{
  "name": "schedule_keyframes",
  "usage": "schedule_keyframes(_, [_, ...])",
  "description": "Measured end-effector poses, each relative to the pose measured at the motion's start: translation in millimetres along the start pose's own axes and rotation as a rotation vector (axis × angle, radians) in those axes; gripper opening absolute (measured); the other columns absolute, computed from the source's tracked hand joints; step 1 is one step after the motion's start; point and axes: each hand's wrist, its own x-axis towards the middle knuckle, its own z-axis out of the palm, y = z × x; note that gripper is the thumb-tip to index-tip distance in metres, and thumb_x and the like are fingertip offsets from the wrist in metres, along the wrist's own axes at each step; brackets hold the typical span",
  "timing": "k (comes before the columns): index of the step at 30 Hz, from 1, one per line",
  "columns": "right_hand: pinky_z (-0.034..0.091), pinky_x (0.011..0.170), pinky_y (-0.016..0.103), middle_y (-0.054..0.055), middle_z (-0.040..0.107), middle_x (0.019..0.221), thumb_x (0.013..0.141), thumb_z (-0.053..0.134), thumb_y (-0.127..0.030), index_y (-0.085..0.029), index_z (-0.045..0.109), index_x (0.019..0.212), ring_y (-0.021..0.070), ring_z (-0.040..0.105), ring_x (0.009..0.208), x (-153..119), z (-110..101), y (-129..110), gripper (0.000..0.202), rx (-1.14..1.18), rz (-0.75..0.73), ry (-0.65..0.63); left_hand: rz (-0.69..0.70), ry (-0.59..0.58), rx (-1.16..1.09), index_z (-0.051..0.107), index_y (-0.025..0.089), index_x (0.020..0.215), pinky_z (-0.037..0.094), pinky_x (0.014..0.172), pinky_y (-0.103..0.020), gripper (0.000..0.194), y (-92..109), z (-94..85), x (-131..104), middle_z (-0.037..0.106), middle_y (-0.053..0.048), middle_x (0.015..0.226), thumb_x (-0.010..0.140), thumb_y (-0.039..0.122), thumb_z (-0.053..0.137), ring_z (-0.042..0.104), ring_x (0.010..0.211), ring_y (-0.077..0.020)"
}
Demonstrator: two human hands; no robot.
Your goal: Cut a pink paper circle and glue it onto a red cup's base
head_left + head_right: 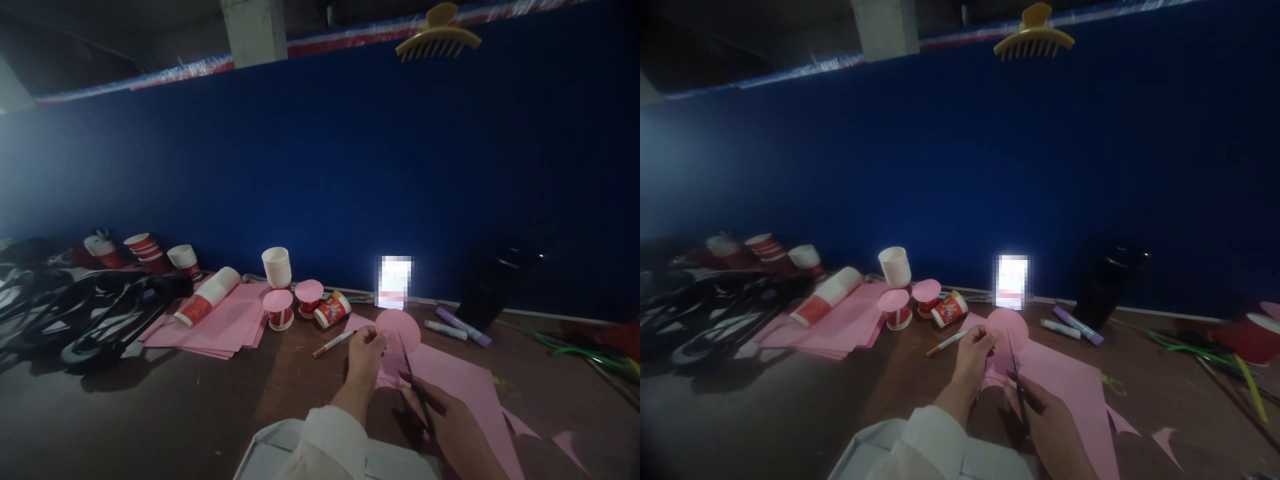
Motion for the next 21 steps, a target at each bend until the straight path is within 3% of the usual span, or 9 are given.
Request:
schedule_keyframes(8, [0.05, 0.051, 0.028, 0.004, 0.074, 0.066, 0.062, 0.079, -0.053, -0.02, 0.086, 0.096, 0.0239, 0.067, 0.061, 3.5, -1.3, 6.6, 0.048, 0.065, 0.029, -0.042, -0.03, 0.01, -0.023, 0.06, 0.017, 0.064, 0.036, 0.057, -0.025, 0.042, 1.0, 1.5, 0.0, 0.051, 0.003, 0.058, 0.057, 0.05, 0.086, 0.044, 0.055, -0.0094])
schedule_keyframes(21, [0.042, 0.047, 0.028, 0.0, 0.062, 0.053, 0.07, 0.072, -0.061, -0.017, 0.085, 0.103, 0.018, 0.055, 0.049, 1.3, 2.5, 8.3, 0.057, 0.008, -0.001, 0.037, -0.035, 0.004, -0.014, 0.06, 0.018, 0.064, 0.037, 0.057, -0.025, 0.044, 1.5, 0.8, -0.9, 0.053, 0.003, 0.057, 0.057, 0.052, 0.087, 0.045, 0.055, -0.0097])
